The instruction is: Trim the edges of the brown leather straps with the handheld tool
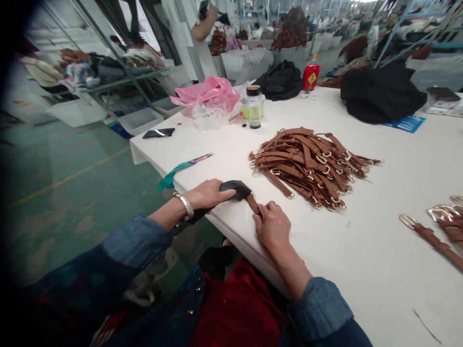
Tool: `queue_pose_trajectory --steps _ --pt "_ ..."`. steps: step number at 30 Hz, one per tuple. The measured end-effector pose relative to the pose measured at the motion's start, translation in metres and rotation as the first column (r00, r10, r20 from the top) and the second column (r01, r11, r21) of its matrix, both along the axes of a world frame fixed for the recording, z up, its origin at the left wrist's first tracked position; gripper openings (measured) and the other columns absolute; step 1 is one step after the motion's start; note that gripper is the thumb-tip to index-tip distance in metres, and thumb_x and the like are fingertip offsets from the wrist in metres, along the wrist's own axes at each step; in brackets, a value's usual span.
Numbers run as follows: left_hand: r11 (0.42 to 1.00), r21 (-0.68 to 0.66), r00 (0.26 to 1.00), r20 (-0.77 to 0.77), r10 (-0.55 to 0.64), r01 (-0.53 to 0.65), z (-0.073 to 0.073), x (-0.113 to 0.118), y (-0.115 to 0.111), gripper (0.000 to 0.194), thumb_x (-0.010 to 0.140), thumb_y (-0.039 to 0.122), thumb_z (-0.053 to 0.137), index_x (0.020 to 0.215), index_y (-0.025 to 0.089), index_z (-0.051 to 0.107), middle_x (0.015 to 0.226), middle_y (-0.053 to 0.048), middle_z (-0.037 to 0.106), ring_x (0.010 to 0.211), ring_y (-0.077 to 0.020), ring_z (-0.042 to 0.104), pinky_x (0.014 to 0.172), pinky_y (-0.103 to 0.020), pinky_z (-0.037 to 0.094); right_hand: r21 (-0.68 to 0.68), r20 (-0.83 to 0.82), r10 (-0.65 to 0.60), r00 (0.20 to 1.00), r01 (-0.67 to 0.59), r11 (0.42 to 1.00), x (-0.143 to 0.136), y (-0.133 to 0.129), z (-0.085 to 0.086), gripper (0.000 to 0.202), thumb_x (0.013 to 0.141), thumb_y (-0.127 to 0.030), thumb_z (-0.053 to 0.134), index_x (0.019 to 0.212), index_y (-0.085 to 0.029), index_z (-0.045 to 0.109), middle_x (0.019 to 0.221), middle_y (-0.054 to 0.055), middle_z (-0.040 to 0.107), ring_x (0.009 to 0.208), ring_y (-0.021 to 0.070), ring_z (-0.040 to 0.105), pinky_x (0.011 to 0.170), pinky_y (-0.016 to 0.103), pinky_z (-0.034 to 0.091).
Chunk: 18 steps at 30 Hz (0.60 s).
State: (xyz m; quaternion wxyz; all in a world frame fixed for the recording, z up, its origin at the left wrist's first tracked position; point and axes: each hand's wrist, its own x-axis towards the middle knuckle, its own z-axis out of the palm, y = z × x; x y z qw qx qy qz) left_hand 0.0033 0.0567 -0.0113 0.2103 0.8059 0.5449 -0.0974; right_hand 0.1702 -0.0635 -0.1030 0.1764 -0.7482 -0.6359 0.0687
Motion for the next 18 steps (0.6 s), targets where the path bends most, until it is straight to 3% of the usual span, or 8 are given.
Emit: queue_pose_trajectory --steps 4,12,15,18 --pt "0.999 0.033 0.999 0.024 0.021 -0.022 -0.002 0.019 0.013 0.060 0.078 0.063 0.039 0.094 0.011 0.062 0.073 -0.012 0.069 0.060 -0.0190 0.063 0.054 -0.026 0.039 0.006 0.000 0.006 1.000 -0.006 1.000 0.000 -0.001 0.000 0.022 0.086 -0.038 0.051 0.103 -0.028 0.061 0.092 0.002 0.056 0.088 0.0159 0.051 0.062 0.027 0.033" --pt "0.999 0.043 1.000 0.027 -0.015 0.014 -0.003 -0.013 -0.004 0.061 0.077 0.067 0.036 0.088 0.013 0.062 0.081 -0.013 0.070 0.070 -0.0221 0.064 0.054 -0.027 0.039 0.006 0.011 0.007 1.000 -0.007 1.000 -0.001 -0.002 0.001 0.021 0.086 -0.037 0.052 0.103 -0.029 0.061 0.092 0.002 0.055 0.088 0.0164 0.051 0.063 0.027 0.033" --pt "1.000 0.022 0.999 0.026 -0.021 0.021 -0.005 -0.010 -0.007 0.061 0.076 0.068 0.038 0.087 0.013 0.063 0.082 -0.013 0.070 0.071 -0.0223 0.065 0.055 -0.027 0.040 -0.004 0.008 0.005 1.000 -0.005 1.000 -0.001 -0.001 0.001 0.021 0.086 -0.038 0.051 0.102 -0.028 0.061 0.092 0.002 0.055 0.088 0.0164 0.051 0.063 0.028 0.033" --pt "1.000 -0.012 1.000 0.022 0.011 -0.011 -0.003 0.003 0.001 0.063 0.077 0.067 0.036 0.091 0.011 0.062 0.077 -0.012 0.070 0.059 -0.0196 0.063 0.051 -0.026 0.040 -0.013 0.001 0.004 1.000 -0.004 1.000 -0.002 -0.001 0.001 0.022 0.086 -0.038 0.051 0.103 -0.028 0.061 0.092 0.002 0.055 0.088 0.0166 0.050 0.063 0.028 0.034"
